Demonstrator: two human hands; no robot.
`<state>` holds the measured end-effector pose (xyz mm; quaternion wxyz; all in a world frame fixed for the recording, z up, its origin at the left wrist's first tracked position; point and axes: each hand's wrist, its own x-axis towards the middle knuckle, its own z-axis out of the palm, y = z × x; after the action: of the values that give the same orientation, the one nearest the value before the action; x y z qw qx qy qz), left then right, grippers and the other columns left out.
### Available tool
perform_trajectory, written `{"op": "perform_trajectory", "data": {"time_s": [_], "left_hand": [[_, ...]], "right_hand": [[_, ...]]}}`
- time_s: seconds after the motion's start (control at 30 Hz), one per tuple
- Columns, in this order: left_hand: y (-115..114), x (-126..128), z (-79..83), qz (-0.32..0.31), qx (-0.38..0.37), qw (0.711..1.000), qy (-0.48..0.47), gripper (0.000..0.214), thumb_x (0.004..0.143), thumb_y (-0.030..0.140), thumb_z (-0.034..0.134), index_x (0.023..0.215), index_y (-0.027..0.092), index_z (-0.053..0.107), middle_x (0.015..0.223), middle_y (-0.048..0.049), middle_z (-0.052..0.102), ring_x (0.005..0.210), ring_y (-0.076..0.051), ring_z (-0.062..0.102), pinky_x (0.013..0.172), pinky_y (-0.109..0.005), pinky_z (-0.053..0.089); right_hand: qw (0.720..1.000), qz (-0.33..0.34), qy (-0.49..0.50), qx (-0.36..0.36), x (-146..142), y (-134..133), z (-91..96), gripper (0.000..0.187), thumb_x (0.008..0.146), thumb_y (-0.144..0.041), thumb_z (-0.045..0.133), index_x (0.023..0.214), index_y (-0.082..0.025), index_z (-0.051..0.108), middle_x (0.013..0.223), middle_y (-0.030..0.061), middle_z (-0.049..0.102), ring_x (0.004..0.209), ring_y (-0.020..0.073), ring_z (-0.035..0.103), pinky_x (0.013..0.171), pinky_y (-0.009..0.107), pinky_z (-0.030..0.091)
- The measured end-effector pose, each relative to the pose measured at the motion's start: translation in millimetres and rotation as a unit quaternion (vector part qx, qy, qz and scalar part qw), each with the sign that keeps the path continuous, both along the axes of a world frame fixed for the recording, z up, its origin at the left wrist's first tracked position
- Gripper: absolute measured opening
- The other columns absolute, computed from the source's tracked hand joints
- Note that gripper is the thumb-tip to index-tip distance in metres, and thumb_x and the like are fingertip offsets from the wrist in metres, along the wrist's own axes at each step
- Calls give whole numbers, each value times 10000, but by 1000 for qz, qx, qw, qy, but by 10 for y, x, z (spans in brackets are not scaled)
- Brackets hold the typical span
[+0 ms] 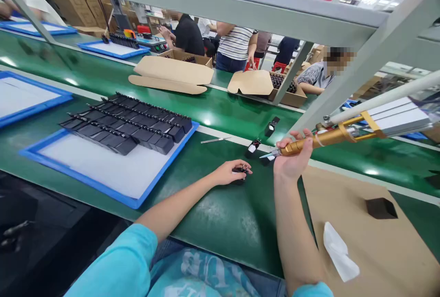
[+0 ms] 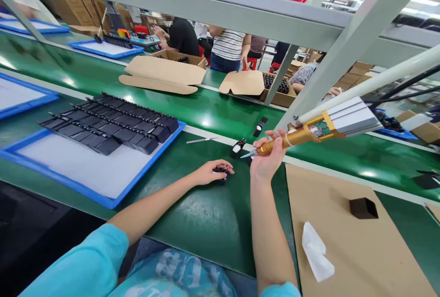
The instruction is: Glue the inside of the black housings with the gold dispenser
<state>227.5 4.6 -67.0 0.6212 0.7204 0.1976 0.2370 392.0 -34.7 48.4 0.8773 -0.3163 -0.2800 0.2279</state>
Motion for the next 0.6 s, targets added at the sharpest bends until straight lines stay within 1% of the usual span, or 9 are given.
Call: {"op": "perform_trajectory", "data": {"time_s": [0.03,0.1,0.13,0.2,0.27,0.37,0.43,0.6], "left_hand": [[-9,8,0,11,18,1000,0,324,834,186,563,1155,150,584,1101,-109,719,936,-183,678,880,-348,531],[-33,-14,39,47,107,993,13,309,817,135,532,1116,159,602,1033,-81,720,937,-182,653,897,-352,516],[-45,-40,75,59,165,984,26,325,810,124,527,1121,169,608,1031,-72,710,974,-191,629,921,-361,502],[-67,-107,161,63,265,960,58,360,825,140,526,1174,185,603,1068,-71,684,1047,-218,568,957,-387,477],[-90,-172,236,57,319,941,94,372,889,202,507,1256,193,567,1124,-78,666,1079,-238,525,975,-411,459],[-138,-228,282,69,344,927,134,366,976,300,440,1311,188,536,1131,-82,670,1069,-239,525,958,-402,462],[-174,-227,265,85,345,924,139,349,983,325,448,1283,184,557,1089,-76,685,1039,-226,556,918,-368,481],[-272,-112,169,180,299,929,120,190,910,326,588,1035,197,648,1005,-46,705,939,-195,640,857,-317,502]], "right_hand": [[1000,3,-2,-1,-3,1,0,275,811,-456,567,999,-257,543,827,-59,590,478,54,514,500,242,459],[1000,8,-4,-3,-2,-10,-1,264,818,-453,559,995,-257,548,825,-57,590,477,54,508,498,243,453],[1000,11,-5,-4,0,-20,-1,258,821,-451,554,992,-257,549,823,-56,590,475,53,504,496,243,449],[1000,13,-7,-6,8,-43,-1,252,822,-444,551,988,-256,548,822,-54,589,474,53,503,494,241,442],[1000,17,-7,-7,19,-65,-2,253,816,-436,562,990,-252,548,824,-51,587,476,52,503,492,237,435],[1000,23,-7,-6,38,-89,-11,264,808,-435,580,994,-250,551,824,-47,587,478,52,498,492,235,430],[1000,24,-6,-7,51,-98,-19,273,803,-439,590,997,-250,555,824,-46,589,479,52,494,493,235,431],[1000,22,-9,-7,69,-99,-34,279,802,-444,593,996,-248,556,819,-45,587,475,52,489,486,235,430]]}}
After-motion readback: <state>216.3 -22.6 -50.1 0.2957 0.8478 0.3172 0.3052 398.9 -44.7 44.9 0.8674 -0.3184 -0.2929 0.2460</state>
